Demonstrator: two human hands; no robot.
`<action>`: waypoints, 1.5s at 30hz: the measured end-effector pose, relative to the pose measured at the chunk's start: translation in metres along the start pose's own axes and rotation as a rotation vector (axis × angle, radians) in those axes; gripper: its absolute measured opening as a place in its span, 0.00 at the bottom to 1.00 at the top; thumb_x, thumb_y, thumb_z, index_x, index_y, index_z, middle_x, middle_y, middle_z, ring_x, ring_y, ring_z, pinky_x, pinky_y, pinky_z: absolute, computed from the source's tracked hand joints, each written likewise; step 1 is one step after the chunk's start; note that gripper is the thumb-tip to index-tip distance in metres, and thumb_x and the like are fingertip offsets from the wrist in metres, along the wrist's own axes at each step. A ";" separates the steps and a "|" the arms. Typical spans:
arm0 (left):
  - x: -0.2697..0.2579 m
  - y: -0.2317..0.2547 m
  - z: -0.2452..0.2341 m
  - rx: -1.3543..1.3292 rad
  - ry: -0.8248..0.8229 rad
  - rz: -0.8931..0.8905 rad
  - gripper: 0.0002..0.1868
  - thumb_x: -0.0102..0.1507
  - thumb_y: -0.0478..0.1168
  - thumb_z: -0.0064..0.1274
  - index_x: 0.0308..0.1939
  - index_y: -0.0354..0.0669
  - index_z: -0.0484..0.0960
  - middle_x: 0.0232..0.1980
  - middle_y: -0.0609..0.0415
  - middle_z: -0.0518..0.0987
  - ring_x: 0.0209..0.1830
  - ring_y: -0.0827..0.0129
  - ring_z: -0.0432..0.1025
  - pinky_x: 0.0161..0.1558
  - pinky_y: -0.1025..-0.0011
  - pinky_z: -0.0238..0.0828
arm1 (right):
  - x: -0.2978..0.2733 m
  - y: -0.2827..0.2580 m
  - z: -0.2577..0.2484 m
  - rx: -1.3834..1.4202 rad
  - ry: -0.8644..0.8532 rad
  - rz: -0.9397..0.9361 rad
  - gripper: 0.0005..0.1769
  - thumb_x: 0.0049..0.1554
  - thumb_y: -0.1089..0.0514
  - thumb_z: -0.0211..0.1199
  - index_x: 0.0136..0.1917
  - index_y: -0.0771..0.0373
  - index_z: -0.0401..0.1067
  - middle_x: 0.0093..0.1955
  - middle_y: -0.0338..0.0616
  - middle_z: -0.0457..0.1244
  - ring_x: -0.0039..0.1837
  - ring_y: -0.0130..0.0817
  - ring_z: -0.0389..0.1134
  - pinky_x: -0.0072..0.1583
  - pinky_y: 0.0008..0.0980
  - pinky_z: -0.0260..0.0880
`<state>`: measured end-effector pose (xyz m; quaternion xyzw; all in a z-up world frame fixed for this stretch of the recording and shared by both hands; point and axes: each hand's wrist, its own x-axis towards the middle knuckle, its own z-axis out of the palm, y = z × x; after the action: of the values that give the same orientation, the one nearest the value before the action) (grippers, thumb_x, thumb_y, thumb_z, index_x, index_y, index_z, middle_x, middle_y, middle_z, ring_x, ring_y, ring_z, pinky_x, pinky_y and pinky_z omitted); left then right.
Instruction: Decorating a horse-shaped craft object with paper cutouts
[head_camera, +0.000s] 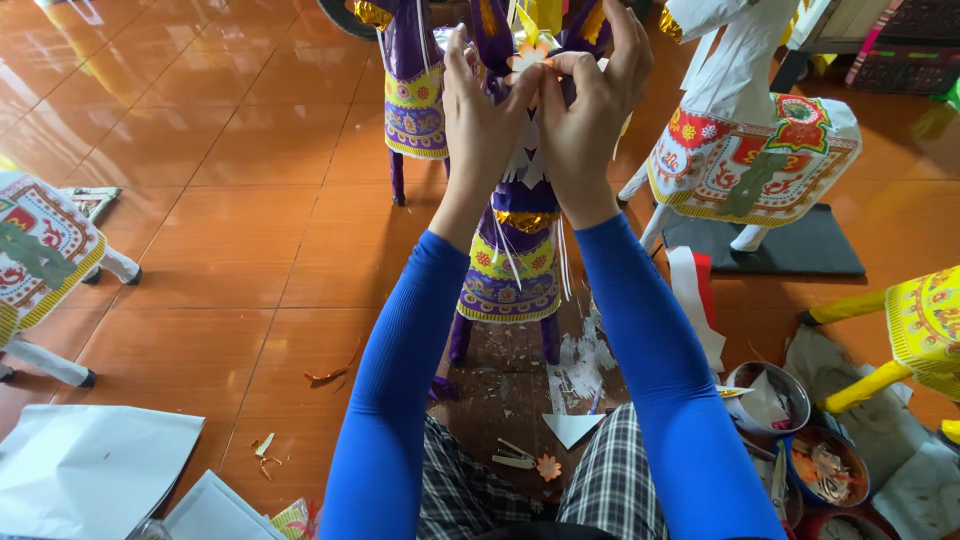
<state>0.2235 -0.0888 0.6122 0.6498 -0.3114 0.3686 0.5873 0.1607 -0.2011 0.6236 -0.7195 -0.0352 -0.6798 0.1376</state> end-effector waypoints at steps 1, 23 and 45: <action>0.004 -0.004 0.005 0.004 0.005 -0.010 0.51 0.66 0.55 0.72 0.80 0.37 0.56 0.71 0.35 0.77 0.69 0.48 0.79 0.68 0.58 0.82 | -0.001 0.004 0.003 -0.036 0.010 0.001 0.12 0.65 0.62 0.87 0.48 0.56 0.82 0.87 0.36 0.49 0.88 0.46 0.50 0.87 0.53 0.51; 0.020 -0.012 0.002 -0.131 -0.161 -0.256 0.41 0.62 0.53 0.67 0.73 0.42 0.65 0.54 0.44 0.85 0.47 0.62 0.88 0.42 0.70 0.91 | -0.015 0.037 0.012 0.613 -0.240 0.303 0.51 0.77 0.58 0.72 0.90 0.44 0.32 0.88 0.59 0.54 0.80 0.52 0.74 0.75 0.40 0.84; 0.017 -0.020 -0.002 -0.127 -0.155 -0.133 0.34 0.65 0.50 0.64 0.70 0.48 0.66 0.52 0.47 0.86 0.50 0.64 0.86 0.41 0.71 0.90 | -0.010 0.042 0.003 1.001 -0.316 0.423 0.47 0.74 0.75 0.62 0.89 0.41 0.41 0.71 0.55 0.69 0.64 0.41 0.75 0.62 0.34 0.78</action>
<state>0.2488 -0.0839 0.6156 0.6571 -0.3349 0.2571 0.6246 0.1725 -0.2393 0.6073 -0.6511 -0.2287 -0.4218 0.5881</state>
